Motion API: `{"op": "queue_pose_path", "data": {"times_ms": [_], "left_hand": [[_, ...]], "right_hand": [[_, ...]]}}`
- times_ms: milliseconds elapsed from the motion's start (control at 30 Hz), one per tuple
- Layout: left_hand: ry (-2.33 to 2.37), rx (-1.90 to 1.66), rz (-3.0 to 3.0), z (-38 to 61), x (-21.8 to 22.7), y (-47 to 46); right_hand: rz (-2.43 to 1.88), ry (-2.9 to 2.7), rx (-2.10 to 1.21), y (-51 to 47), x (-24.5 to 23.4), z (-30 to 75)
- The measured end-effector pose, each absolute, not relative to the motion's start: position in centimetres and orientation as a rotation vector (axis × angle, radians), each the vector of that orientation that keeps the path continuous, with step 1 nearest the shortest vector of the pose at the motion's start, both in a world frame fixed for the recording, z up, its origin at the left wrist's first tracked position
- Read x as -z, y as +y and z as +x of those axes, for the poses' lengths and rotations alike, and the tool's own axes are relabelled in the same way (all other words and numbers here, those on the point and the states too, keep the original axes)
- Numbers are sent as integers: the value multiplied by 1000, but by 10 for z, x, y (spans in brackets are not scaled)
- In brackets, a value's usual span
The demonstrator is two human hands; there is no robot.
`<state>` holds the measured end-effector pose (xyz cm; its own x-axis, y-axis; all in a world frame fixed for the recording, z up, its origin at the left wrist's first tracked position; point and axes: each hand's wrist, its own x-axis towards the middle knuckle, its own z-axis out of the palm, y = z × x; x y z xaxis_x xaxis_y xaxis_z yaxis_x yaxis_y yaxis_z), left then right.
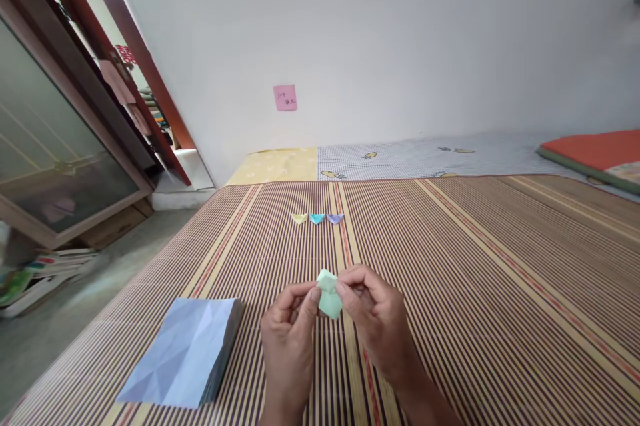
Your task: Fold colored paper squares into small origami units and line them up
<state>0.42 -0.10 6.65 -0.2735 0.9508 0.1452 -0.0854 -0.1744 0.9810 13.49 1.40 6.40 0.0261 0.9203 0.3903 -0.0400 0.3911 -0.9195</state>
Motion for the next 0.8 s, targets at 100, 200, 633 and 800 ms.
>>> {"op": "queue_pose_path", "data": {"times_ms": [100,200,633,800], "left_hand": [[1244,-1599,1041,8,-69,-4],[1228,-1581,1002,8,-69,-4],[1049,-1347,1126,-4,-61,6],[1043,-1225,1191,1,-65,2]], "right_hand": [[-915,-1324,-904,12,-63,132],[-960,-1343,-869,13,-64,134],[-921,-1571,-1092,20,-70,162],[-906,-1559,-1043,19,-71,160]]}}
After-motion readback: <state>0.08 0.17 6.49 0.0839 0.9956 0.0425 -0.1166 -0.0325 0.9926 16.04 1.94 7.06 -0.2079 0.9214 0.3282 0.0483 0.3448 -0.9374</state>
